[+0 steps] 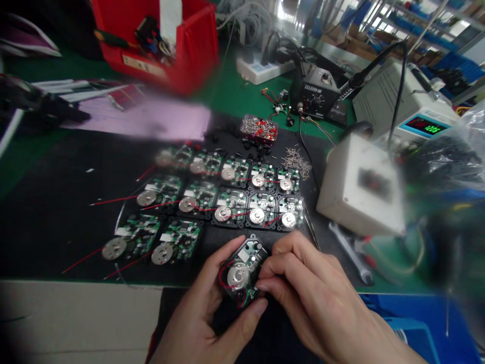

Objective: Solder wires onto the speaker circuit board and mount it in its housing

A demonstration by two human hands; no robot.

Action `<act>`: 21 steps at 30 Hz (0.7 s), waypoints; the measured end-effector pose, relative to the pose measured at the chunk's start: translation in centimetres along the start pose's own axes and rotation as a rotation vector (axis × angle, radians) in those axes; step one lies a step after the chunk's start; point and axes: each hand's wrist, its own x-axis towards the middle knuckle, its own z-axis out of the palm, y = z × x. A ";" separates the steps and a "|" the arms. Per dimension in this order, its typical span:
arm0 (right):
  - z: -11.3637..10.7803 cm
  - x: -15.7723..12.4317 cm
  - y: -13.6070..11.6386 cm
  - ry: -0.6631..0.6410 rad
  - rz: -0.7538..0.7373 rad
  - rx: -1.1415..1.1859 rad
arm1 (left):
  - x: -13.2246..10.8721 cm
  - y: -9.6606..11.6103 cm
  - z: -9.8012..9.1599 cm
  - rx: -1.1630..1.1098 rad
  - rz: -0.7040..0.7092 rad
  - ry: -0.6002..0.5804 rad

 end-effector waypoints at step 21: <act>0.2 1.1 -0.5 -0.032 0.378 0.464 | -0.7 -0.9 0.0 0.198 0.031 0.064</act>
